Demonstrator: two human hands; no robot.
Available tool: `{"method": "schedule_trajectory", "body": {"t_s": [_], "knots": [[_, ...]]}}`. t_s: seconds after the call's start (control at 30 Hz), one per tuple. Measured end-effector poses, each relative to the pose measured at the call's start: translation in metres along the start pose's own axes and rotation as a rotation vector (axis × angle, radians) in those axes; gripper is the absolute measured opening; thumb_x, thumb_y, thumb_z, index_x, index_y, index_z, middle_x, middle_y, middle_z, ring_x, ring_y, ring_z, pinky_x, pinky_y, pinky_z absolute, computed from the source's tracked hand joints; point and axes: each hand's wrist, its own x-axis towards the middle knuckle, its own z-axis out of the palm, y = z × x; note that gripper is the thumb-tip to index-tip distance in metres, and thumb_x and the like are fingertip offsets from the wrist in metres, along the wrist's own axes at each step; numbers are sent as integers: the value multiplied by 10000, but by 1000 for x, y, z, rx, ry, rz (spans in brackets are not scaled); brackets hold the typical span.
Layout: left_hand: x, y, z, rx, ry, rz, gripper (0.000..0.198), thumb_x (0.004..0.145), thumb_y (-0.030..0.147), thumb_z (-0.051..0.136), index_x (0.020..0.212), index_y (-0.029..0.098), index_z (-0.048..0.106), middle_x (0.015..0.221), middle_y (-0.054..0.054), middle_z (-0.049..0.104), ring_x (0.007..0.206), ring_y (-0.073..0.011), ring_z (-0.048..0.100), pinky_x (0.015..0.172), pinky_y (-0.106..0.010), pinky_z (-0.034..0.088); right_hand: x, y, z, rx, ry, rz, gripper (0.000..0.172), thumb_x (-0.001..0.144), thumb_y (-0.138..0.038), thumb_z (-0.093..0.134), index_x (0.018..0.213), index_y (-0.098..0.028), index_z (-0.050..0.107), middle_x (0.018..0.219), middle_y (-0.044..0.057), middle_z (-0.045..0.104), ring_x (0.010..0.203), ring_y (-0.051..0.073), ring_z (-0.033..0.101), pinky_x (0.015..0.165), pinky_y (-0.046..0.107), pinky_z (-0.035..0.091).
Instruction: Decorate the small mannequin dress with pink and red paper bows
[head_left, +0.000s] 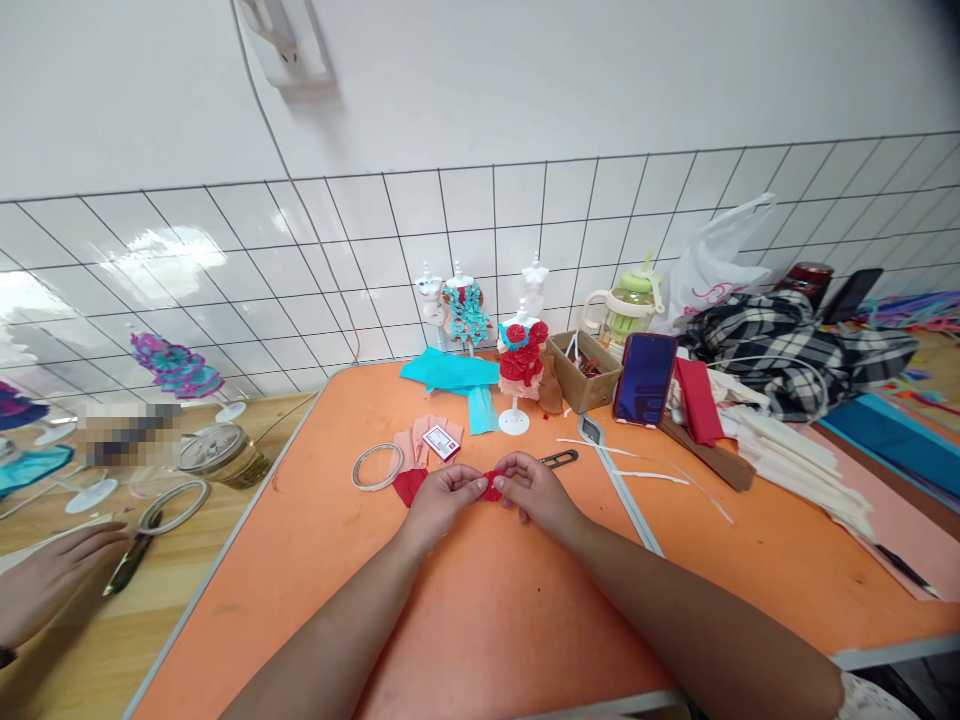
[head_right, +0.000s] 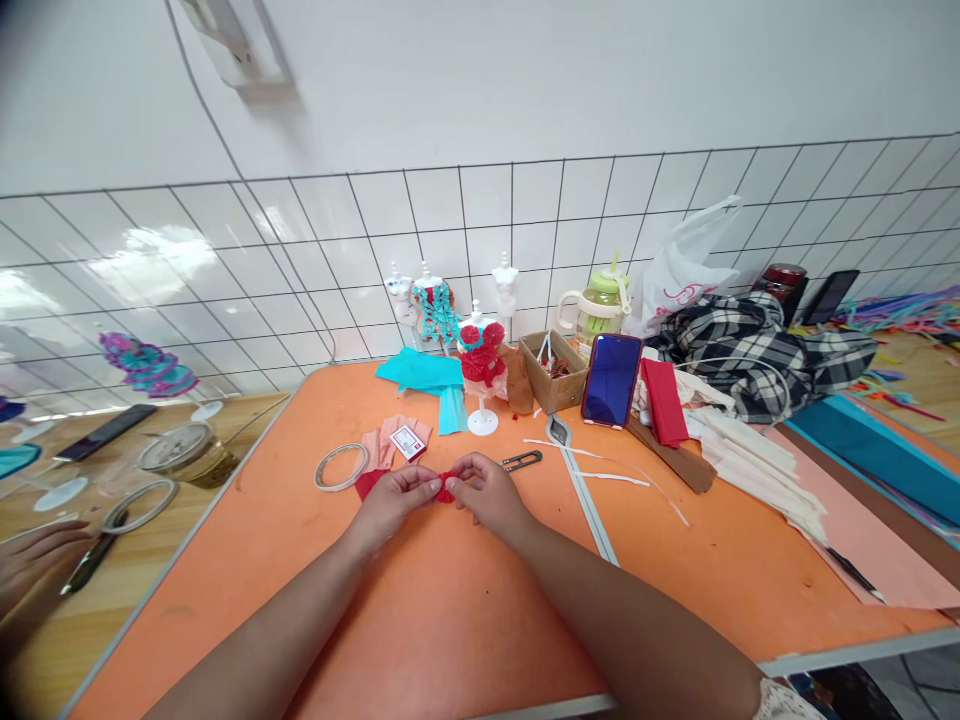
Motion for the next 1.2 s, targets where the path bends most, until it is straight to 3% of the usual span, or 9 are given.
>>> {"method": "schedule_trajectory", "body": {"t_s": [0.2, 0.33, 0.5, 0.6, 0.73, 0.83, 0.93, 1.03, 1.2], "knots": [[-1, 0, 3, -45, 50, 9, 307, 640, 409, 733, 766, 144, 643, 708, -26, 677, 697, -161, 621, 728, -282, 468, 2, 3, 3, 2, 9, 13, 258, 716, -405, 592, 798, -178, 503, 634, -33, 524, 532, 100, 541, 321, 139, 342], [-1, -1, 3, -182, 46, 0, 318, 658, 396, 731, 826, 147, 628, 787, -34, 689, 741, -152, 628, 766, -284, 475, 1, 0, -1, -36, 16, -51, 288, 794, -421, 495, 964, -189, 509, 772, -3, 545, 563, 108, 559, 335, 164, 376], [-3, 3, -2, -240, -17, -49, 443, 650, 387, 746, 999, 154, 603, 840, -62, 694, 813, -182, 646, 773, -294, 479, -2, -5, -12, -380, 102, -406, 365, 805, -170, 443, 1157, -245, 500, 1025, 51, 554, 776, 133, 572, 593, 246, 492], [-3, 4, -2, -232, -43, -48, 428, 644, 378, 752, 979, 157, 606, 806, -49, 691, 802, -181, 646, 780, -300, 478, -5, -8, -15, -601, 72, -625, 382, 771, -102, 474, 1102, -264, 575, 1176, 71, 506, 1036, 196, 504, 840, 352, 459], [-4, 4, 0, -260, -101, -47, 404, 669, 389, 732, 984, 170, 607, 810, -36, 685, 782, -172, 647, 793, -315, 478, -8, -11, -13, -693, 69, -713, 186, 793, -184, 546, 907, -274, 662, 1183, 53, 528, 1086, 219, 470, 881, 377, 414], [-6, 7, 0, -173, -36, 6, 375, 737, 463, 642, 977, 175, 622, 870, -49, 676, 841, -192, 635, 807, -327, 472, -6, -9, -11, -567, 99, -628, 96, 783, -206, 564, 812, -242, 649, 1081, 52, 580, 1006, 201, 515, 822, 343, 433], [-9, 12, 0, 87, 70, 205, 310, 759, 448, 615, 931, 193, 654, 978, -62, 659, 968, -218, 590, 882, -332, 430, -1, -4, -9, -338, 111, -407, 61, 778, -248, 559, 800, -207, 598, 934, 49, 604, 800, 159, 554, 665, 277, 451], [-11, 12, 2, 325, 104, 359, 225, 703, 375, 685, 868, 221, 685, 950, -49, 662, 957, -222, 579, 891, -323, 413, 3, 1, -6, -145, 56, -241, 106, 763, -293, 573, 793, -191, 562, 757, 7, 581, 674, 128, 531, 625, 254, 438], [-7, 3, 5, 320, 152, 279, 173, 734, 362, 645, 744, 197, 695, 804, -50, 676, 807, -206, 605, 783, -301, 448, 4, 2, -4, 61, 1, -140, 186, 718, -328, 630, 783, -182, 533, 702, -17, 565, 655, 110, 536, 597, 228, 428]]}}
